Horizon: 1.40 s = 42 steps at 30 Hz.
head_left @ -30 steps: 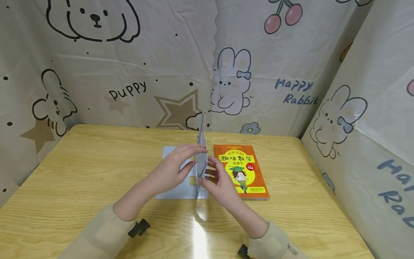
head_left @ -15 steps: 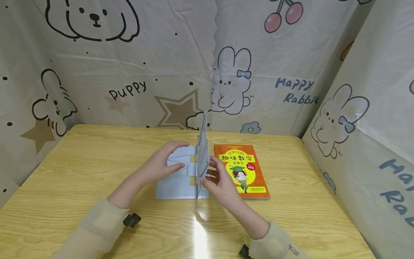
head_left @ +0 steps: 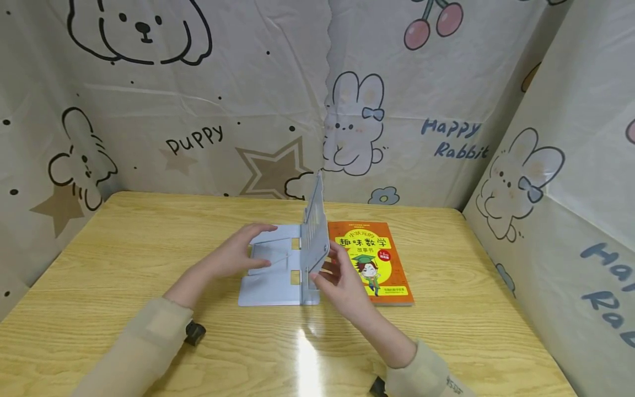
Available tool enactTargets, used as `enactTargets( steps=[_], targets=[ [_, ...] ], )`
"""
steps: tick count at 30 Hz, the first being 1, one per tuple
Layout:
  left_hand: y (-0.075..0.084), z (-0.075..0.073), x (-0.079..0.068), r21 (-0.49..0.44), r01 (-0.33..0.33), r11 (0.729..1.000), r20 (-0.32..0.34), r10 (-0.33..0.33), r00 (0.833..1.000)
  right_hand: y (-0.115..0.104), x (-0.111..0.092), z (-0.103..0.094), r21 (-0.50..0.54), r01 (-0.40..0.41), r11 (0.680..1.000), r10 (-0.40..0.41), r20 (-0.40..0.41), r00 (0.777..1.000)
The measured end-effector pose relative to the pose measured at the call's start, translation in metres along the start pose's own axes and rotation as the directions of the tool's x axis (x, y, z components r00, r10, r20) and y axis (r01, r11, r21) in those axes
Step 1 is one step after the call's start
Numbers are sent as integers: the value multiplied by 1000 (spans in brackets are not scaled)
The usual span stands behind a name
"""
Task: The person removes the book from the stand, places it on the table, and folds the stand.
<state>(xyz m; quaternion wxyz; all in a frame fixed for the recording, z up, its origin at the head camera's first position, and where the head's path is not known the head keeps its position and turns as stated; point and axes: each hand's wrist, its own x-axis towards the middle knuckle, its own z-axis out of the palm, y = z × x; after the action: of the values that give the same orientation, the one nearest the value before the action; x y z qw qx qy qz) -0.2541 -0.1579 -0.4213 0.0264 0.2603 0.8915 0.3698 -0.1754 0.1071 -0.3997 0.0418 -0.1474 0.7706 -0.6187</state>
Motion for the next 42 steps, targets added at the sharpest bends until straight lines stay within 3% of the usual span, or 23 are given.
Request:
enactTargets(
  steps=[8, 17, 24, 42],
  targets=[
    [-16, -2, 5, 60, -4, 998, 70, 0, 998, 3, -1, -2, 21, -8, 1000, 8, -7, 1000],
    [-23, -2, 8, 110, -15, 994, 169, -4, 986, 7, -1, -6, 36, -2, 999, 3, -14, 1000],
    [-30, 0, 9, 133, 0, 991, 187, -25, 982, 7, -1, -6, 41, -15, 999, 15, -13, 1000],
    [-25, 1, 14, 176, 9, 984, 243, -52, 969, 7, -1, -6, 32, -1, 999, 1, -12, 1000]
  ],
)
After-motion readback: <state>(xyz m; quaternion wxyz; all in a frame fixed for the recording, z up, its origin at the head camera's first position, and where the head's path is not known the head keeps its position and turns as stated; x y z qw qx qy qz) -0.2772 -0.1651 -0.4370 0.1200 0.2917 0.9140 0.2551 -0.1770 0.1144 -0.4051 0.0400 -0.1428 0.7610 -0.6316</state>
